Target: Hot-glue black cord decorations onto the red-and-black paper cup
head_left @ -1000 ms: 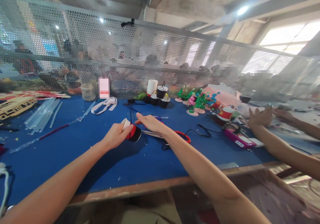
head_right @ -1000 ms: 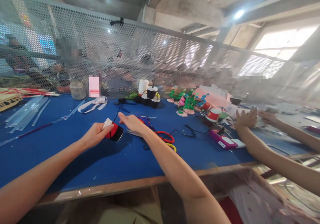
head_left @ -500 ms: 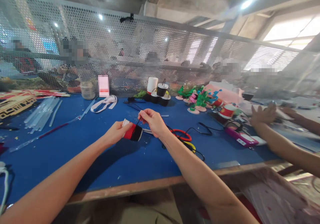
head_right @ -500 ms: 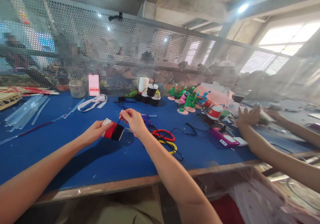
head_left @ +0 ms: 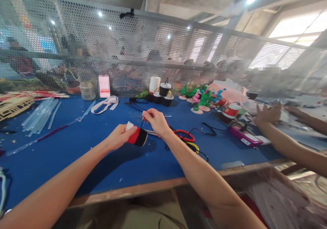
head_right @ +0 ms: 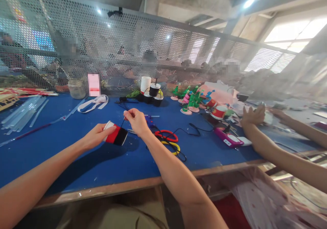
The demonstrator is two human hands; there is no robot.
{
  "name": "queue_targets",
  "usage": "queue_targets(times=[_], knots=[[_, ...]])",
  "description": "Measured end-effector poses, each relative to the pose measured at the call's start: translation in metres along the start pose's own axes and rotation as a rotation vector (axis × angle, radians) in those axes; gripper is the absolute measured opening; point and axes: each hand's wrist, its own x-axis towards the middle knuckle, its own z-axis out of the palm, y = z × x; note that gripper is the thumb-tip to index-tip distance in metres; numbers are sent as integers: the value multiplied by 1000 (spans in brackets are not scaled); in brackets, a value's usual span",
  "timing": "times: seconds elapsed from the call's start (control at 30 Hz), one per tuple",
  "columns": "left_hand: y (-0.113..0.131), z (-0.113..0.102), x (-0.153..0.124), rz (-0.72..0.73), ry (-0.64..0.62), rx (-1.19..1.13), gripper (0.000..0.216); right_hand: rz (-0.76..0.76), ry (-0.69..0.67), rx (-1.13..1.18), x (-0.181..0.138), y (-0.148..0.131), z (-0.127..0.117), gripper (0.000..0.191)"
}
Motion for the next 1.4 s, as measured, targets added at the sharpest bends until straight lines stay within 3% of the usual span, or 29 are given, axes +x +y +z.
queue_targets(times=[1.07, 1.4], knots=[[-3, -4, -7, 173, -6, 4, 35, 154, -238, -84, -6, 1, 6, 21], [-4, -5, -8, 242, 15, 100, 36, 176, -277, -105, -6, 0, 6, 23]])
